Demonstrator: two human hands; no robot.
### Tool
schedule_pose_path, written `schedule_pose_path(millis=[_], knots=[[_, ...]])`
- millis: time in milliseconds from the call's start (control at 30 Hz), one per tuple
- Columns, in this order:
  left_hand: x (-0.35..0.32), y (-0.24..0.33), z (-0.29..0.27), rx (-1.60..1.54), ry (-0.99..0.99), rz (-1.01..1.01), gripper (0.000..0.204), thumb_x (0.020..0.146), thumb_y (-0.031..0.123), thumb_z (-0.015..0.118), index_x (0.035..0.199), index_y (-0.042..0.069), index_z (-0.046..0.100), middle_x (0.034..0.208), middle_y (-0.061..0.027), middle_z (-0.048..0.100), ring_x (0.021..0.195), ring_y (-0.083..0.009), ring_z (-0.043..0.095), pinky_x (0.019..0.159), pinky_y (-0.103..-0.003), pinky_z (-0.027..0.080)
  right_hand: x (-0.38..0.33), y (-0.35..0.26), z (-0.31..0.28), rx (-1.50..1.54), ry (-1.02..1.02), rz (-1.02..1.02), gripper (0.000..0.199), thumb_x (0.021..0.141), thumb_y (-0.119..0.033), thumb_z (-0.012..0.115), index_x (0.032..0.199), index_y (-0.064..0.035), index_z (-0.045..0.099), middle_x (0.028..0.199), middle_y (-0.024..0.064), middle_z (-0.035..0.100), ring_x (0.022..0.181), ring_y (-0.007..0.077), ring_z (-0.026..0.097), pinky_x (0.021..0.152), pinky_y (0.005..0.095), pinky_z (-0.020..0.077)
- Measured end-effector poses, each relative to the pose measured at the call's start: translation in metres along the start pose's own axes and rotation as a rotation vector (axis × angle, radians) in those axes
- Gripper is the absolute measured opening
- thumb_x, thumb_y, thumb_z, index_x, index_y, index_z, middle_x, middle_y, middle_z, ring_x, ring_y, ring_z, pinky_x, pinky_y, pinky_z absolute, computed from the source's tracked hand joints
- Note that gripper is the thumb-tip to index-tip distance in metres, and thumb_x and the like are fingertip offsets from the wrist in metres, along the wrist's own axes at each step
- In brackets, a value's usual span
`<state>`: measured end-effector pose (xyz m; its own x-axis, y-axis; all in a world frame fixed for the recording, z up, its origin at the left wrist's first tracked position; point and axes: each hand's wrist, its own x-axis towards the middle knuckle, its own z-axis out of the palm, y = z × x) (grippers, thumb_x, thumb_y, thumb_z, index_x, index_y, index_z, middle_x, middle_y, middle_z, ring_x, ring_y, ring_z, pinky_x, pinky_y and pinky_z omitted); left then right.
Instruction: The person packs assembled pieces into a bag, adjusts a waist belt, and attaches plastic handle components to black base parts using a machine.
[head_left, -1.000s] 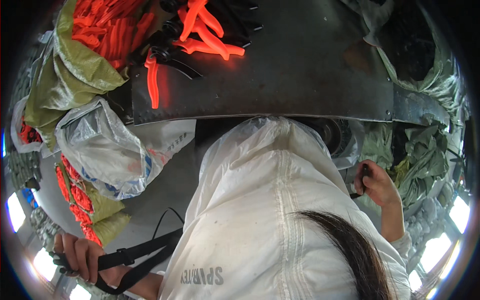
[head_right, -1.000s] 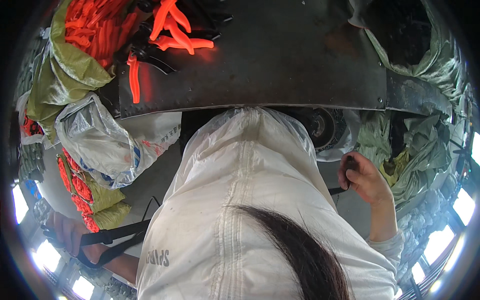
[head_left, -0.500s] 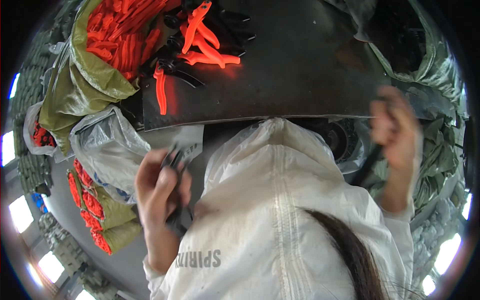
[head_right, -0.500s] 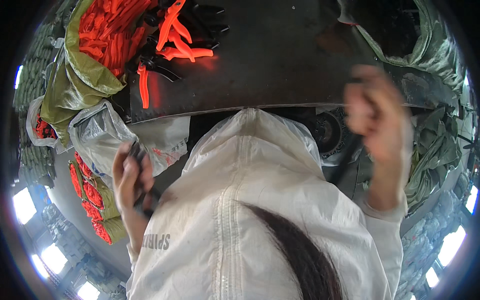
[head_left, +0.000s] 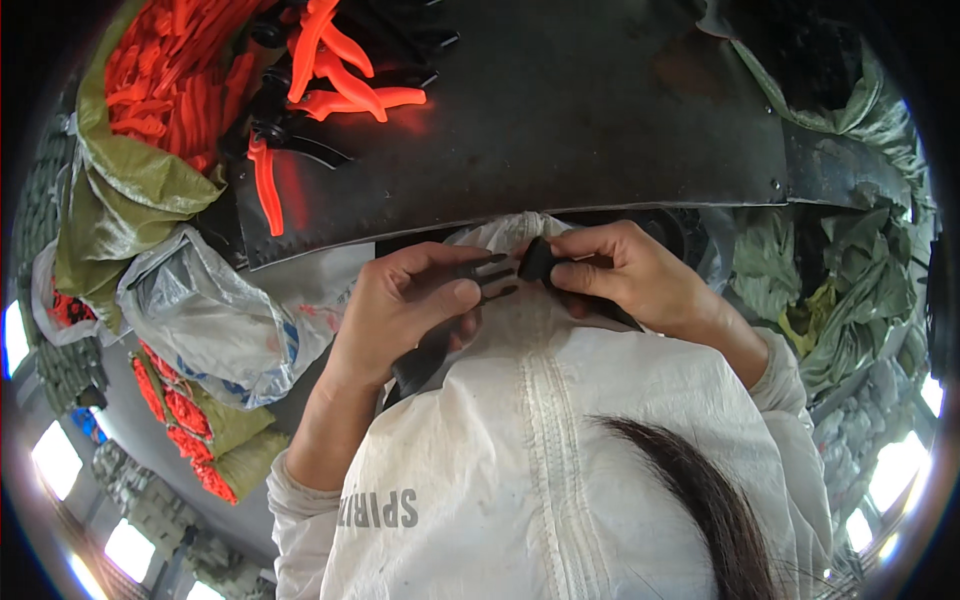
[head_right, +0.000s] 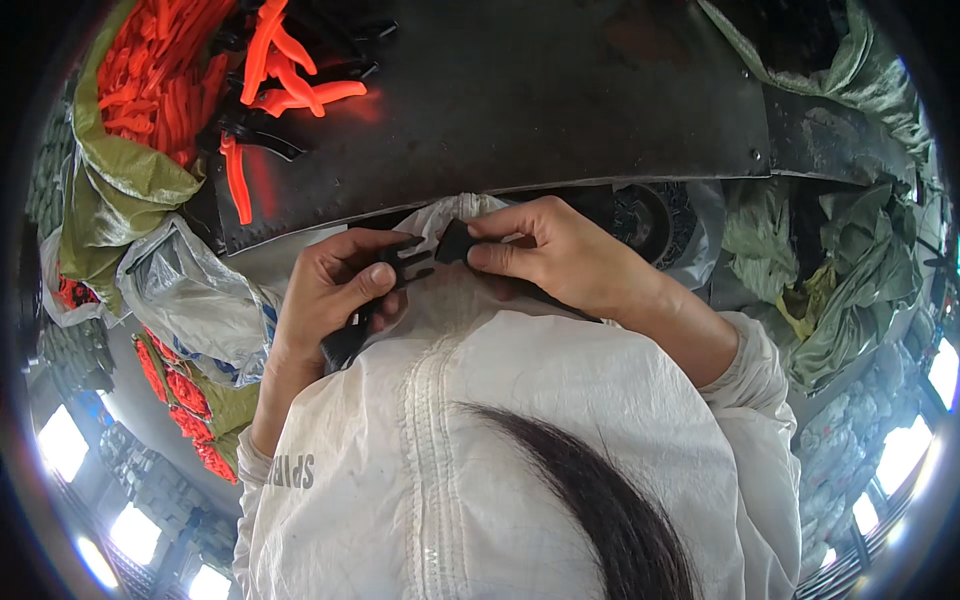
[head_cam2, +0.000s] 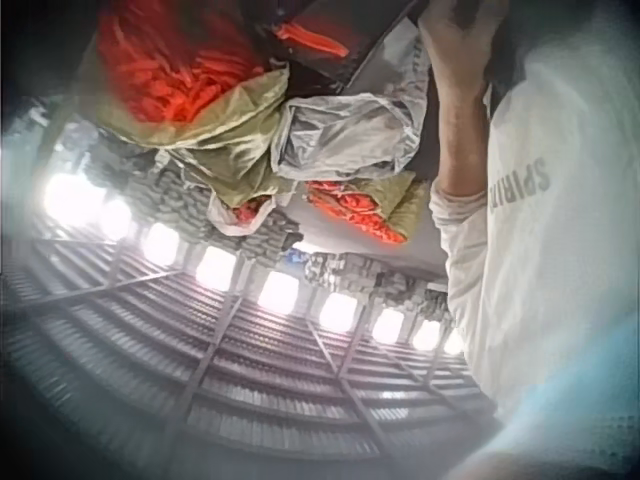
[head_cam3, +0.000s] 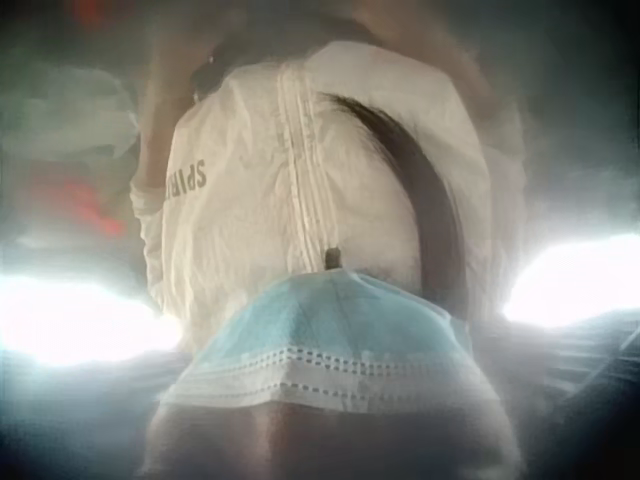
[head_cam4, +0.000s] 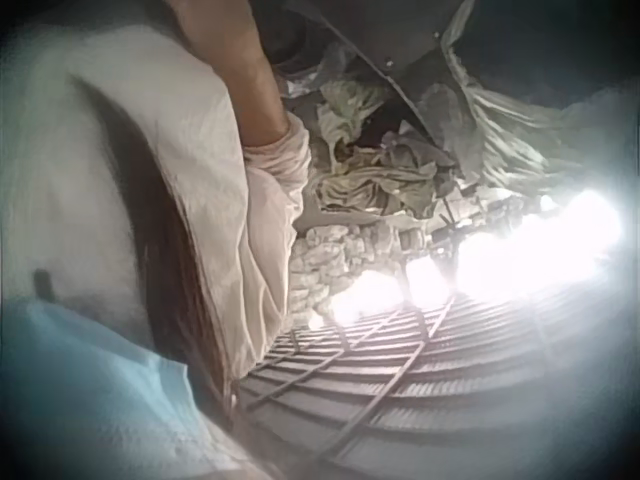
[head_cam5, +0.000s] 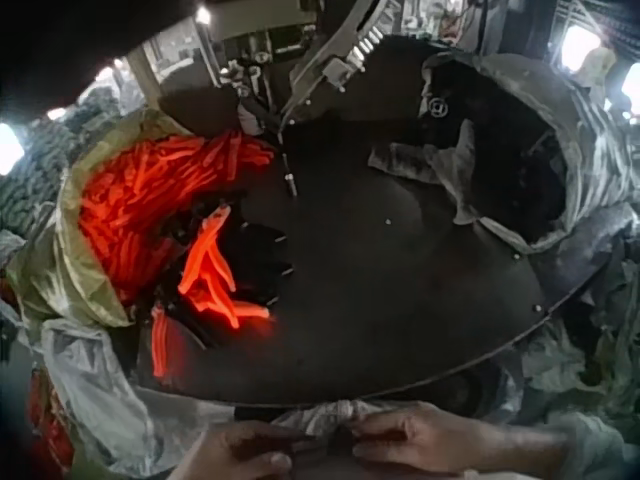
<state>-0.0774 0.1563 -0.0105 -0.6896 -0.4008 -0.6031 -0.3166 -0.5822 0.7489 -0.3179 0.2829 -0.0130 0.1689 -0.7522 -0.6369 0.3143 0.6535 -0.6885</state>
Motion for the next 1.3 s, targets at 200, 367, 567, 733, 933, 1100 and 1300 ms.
schedule_pose_path(millis=[200,367,567,733,933,1100,1300], knots=[[0.006,0.015,-0.005,0.065,-0.039,-0.076,0.029,0.096,0.005,0.071,0.122,-0.007,0.068,0.082,-0.0067,0.070,0.068,-0.0101,0.065,0.059,-0.026,0.053,0.005,-0.002,-0.006,0.040,-0.071,0.009,0.025,0.095,-0.013,0.077,0.114,0.0025,0.070,0.090,0.0019,0.069,0.072,0.0065,0.060,0.064,0.0224,0.0503],[0.007,0.012,-0.008,0.069,-0.100,-0.095,0.038,0.095,0.013,0.078,0.124,-0.007,0.067,0.084,-0.0071,0.070,0.067,-0.0089,0.063,0.055,-0.024,0.051,0.008,-0.003,-0.002,0.020,-0.052,0.063,0.028,0.092,-0.015,0.081,0.112,0.0018,0.070,0.090,0.0018,0.069,0.073,0.0057,0.061,0.063,0.0220,0.0503],[0.008,0.019,-0.013,0.138,-0.141,-0.143,0.035,0.094,0.008,0.076,0.124,-0.007,0.068,0.086,-0.0063,0.071,0.069,-0.0091,0.064,0.060,-0.025,0.053,0.008,-0.005,0.005,-0.116,-0.021,0.048,0.024,0.090,-0.009,0.081,0.109,0.0012,0.071,0.087,0.0005,0.070,0.073,0.0046,0.061,0.064,0.0219,0.0486],[0.010,0.019,-0.009,0.291,-0.169,-0.173,0.033,0.093,0.005,0.076,0.123,-0.007,0.068,0.088,-0.0061,0.073,0.071,-0.0097,0.066,0.063,-0.024,0.053,0.009,-0.006,0.011,-0.171,-0.018,0.027,0.025,0.090,-0.010,0.081,0.109,0.0024,0.072,0.087,0.0016,0.070,0.073,0.0056,0.062,0.064,0.0227,0.0504],[0.016,0.016,-0.012,0.207,-0.193,-0.184,0.035,0.090,0.008,0.080,0.119,-0.006,0.066,0.092,-0.0059,0.072,0.073,-0.0106,0.066,0.068,-0.026,0.054,0.017,-0.004,0.012,-0.058,-0.034,0.057,0.024,0.089,-0.003,0.079,0.110,0.0017,0.069,0.088,0.0022,0.070,0.073,0.0055,0.062,0.063,0.0223,0.0495],[0.021,0.011,-0.018,0.249,-0.195,-0.109,0.034,0.087,0.013,0.084,0.108,-0.002,0.062,0.089,-0.0037,0.069,0.078,-0.0101,0.066,0.070,-0.026,0.053,0.023,-0.009,0.012,-0.054,-0.087,0.079,0.027,0.088,-0.002,0.080,0.111,0.0011,0.067,0.090,0.0033,0.070,0.070,0.0062,0.062,0.061,0.0210,0.0492],[0.015,0.009,-0.029,0.274,-0.201,-0.171,0.033,0.094,0.021,0.078,0.115,0.000,0.064,0.090,-0.0016,0.067,0.082,-0.0098,0.064,0.073,-0.025,0.051,0.031,-0.004,0.011,-0.025,-0.130,0.106,0.035,0.089,-0.009,0.081,0.118,0.0034,0.067,0.094,0.0047,0.070,0.072,0.0083,0.063,0.063,0.0235,0.0527]])
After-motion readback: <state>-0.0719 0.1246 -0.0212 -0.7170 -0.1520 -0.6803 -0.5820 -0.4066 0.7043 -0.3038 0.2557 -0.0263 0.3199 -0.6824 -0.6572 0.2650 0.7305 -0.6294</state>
